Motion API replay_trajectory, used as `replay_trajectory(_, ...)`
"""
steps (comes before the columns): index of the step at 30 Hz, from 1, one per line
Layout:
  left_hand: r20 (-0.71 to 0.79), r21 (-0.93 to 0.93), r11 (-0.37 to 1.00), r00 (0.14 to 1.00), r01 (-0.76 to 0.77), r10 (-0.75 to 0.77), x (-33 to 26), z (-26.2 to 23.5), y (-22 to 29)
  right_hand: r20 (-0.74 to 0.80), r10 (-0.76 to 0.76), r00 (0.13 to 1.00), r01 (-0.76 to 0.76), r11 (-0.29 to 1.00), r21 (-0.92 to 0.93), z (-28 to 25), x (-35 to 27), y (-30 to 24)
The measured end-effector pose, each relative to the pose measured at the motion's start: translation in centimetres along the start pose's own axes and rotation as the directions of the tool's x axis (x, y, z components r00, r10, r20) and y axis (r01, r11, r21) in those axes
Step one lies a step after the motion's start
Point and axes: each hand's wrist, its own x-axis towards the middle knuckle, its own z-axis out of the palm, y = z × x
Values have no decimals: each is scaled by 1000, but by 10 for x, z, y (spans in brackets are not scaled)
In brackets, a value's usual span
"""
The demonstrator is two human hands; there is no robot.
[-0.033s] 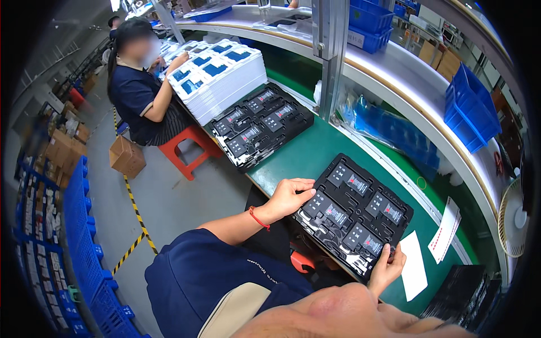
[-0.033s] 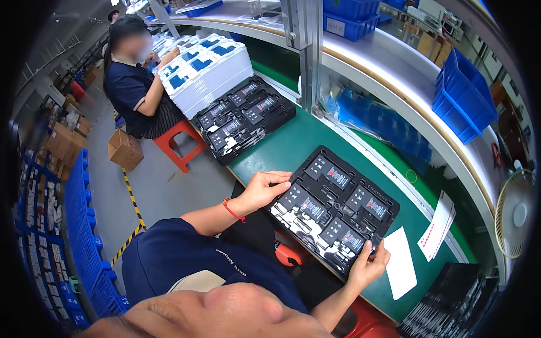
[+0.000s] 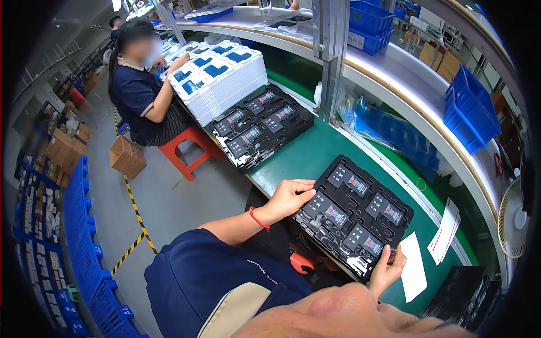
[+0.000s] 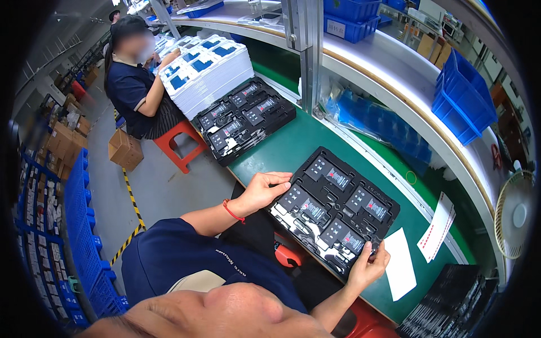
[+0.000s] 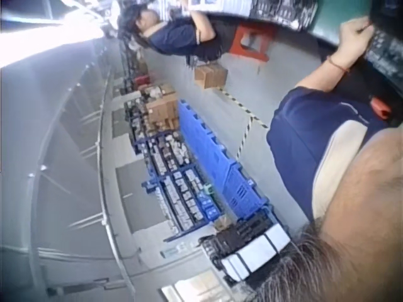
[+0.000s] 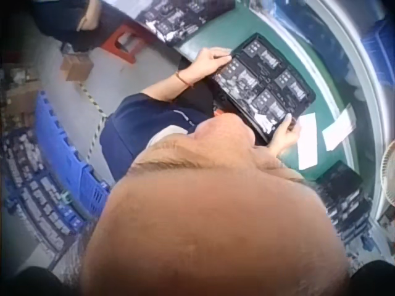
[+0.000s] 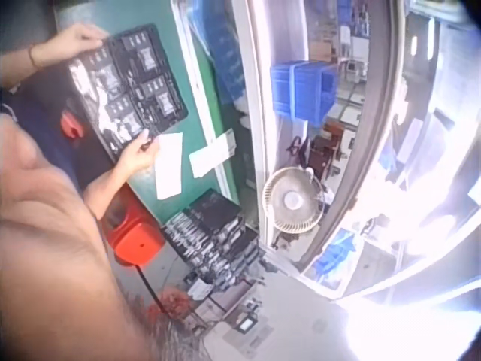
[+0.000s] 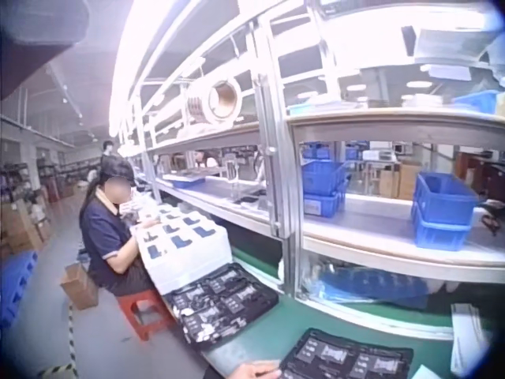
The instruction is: Applying adhesive labels to electronic components within an assembly tray.
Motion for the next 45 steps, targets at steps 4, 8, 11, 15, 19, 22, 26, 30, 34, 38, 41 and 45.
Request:
replay_trajectory(4,33,-293,951,996,94,-88,1,2,15,-11,97,995,-94,980,177,-11,5,3)
replay_trajectory(8,161,-687,644,935,337,-317,2,-3,28,5,62,998,-59,925,374,-17,5,-10)
replay_trajectory(11,273,-686,585,898,433,-344,5,-16,30,23,3,1000,-12,917,399,-13,5,-31)
replay_trajectory(15,437,-587,619,848,522,-300,2,-61,18,164,-84,983,3,897,442,-4,2,-56)
replay_trajectory(19,230,-675,654,939,343,-254,-15,-110,22,297,-216,930,69,898,435,4,2,-66)
replay_trajectory(22,-5,-704,691,972,163,-234,-27,-146,16,286,-161,945,41,922,385,6,4,-61)
replay_trajectory(26,-251,-704,710,943,-21,-221,-29,-185,-5,270,-114,956,10,933,359,4,9,-40)
replay_trajectory(30,-571,-561,808,790,-177,-224,-9,-189,-43,234,-121,965,45,951,306,2,9,-38)
replay_trajectory(34,-717,-487,860,631,-149,-297,15,-167,-55,203,-160,966,116,971,211,-1,5,-30)
replay_trajectory(38,-757,-435,872,615,-225,-219,43,-161,-69,210,-151,966,106,972,211,-4,3,-24)
replay_trajectory(41,-760,-401,893,619,-206,-199,55,-169,-85,224,-147,963,97,971,220,-3,1,-25)
replay_trajectory(45,-814,-249,953,570,-173,-110,60,-176,-91,201,-152,968,104,968,230,-6,0,-23)
